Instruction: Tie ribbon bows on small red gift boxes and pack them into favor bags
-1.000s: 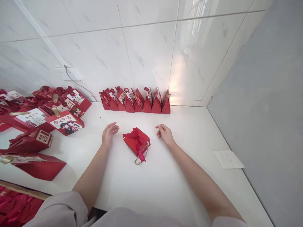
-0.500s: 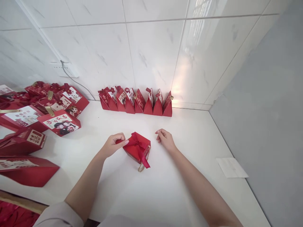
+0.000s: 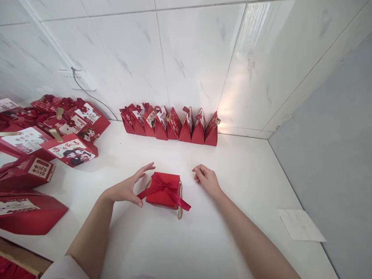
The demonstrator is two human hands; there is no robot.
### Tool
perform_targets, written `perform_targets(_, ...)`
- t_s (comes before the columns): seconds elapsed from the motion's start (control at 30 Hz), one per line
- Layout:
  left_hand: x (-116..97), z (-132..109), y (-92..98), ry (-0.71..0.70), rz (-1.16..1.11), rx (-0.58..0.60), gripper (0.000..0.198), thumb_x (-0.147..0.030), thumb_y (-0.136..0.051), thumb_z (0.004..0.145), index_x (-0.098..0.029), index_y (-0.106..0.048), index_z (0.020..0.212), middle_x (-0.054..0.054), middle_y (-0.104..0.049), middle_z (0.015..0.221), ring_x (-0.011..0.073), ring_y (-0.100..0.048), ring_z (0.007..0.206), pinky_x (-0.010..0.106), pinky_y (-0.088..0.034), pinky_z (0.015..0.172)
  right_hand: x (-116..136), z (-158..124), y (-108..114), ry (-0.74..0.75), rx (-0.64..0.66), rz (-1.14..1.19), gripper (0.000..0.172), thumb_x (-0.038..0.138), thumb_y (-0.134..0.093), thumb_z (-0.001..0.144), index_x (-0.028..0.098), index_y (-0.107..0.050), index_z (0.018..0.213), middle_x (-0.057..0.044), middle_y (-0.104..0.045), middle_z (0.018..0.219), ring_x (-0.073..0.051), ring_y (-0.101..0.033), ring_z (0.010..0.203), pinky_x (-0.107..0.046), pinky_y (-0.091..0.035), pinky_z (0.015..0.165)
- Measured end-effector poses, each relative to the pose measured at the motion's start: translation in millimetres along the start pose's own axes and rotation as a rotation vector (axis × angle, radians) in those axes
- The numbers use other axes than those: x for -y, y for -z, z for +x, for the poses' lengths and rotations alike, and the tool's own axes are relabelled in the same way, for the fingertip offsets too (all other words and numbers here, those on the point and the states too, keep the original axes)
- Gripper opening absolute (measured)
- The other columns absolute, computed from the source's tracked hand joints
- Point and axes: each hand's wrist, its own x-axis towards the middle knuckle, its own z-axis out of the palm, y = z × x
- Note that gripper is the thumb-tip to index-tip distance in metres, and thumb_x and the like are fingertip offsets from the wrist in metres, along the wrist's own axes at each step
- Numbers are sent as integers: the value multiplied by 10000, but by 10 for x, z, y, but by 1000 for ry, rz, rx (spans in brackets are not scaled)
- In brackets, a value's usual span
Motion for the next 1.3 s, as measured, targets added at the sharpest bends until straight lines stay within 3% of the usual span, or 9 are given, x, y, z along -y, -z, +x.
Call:
perform_targets(0.07,24,48,-91,-4,31,80,1367,-423,-905,525,-343,-5,1551,131,-102,1630,358,-96,1503,556,-134,1195,3,-8,-1,-4,2,-13,366,553,-484,914,220,-631,876,-3,-617,686,-155,-577,583,-306,-452,616)
perform_targets(0.13,15,109,-195,-16,10,116,1414,-405,-904,539,-345,93,1540,147,-146,1620,359,-87,1505,596,-56,1193,8,-15,-6,-5,2,-28,356,543,-478,921,224,-631,884,-5,-621,694,-159,-583,591,-311,-456,628)
perform_targets(0.3,-48,249,-388,-14,-207,-19,1313,-319,-859,636,-347,91,1541,161,-363,1514,346,-315,1438,536,-355,1123,14,-22,-22,4,-5,-71,339,535,-470,927,237,-629,905,-9,-639,714,-172,-594,608,-323,-466,656)
perform_targets(0.53,-101,271,-450,-140,-78,-391,935,-246,-800,671,-313,-342,1484,100,-351,1530,352,-384,1378,439,-501,1024,-18,-16,-20,17,2,-114,316,515,-461,937,245,-619,893,2,-636,670,-180,-585,618,-325,-458,666)
perform_targets(0.67,-128,241,-423,-77,-14,-406,978,-230,-765,681,-331,-252,1508,95,-277,1562,331,-434,1330,291,-610,696,-39,-9,-22,23,1,-119,316,509,-460,938,242,-620,885,6,-637,674,-171,-580,616,-312,-455,657)
perform_targets(0.8,-106,233,-410,-47,76,-421,953,-249,-728,718,-357,-212,1511,82,-276,1555,299,-472,1287,271,-601,642,-54,4,-27,27,-3,-118,304,501,-473,931,241,-624,884,5,-645,700,-164,-580,612,-302,-456,646)
perform_targets(1.0,63,315,-435,-127,303,-522,940,-290,-746,709,-280,-234,1497,111,-375,1487,313,-389,1365,495,-436,1089,-45,4,-16,29,7,-133,286,479,-462,942,247,-622,891,14,-644,688,-161,-586,618,-296,-448,650)
perform_targets(1.17,175,331,-434,-72,267,-501,935,-318,-749,730,-263,-220,1499,136,-389,1463,317,-406,1352,497,-419,1087,-36,-3,-12,28,14,-146,290,482,-456,948,249,-618,885,19,-638,671,-159,-577,610,-291,-437,639)
perform_targets(1.3,231,390,-514,-72,59,-481,1126,-354,-763,744,-298,23,1549,146,-245,1563,329,-266,1455,515,-357,1137,-30,-11,-17,27,14,-152,284,481,-463,946,251,-618,887,20,-644,687,-152,-581,611,-283,-443,633)
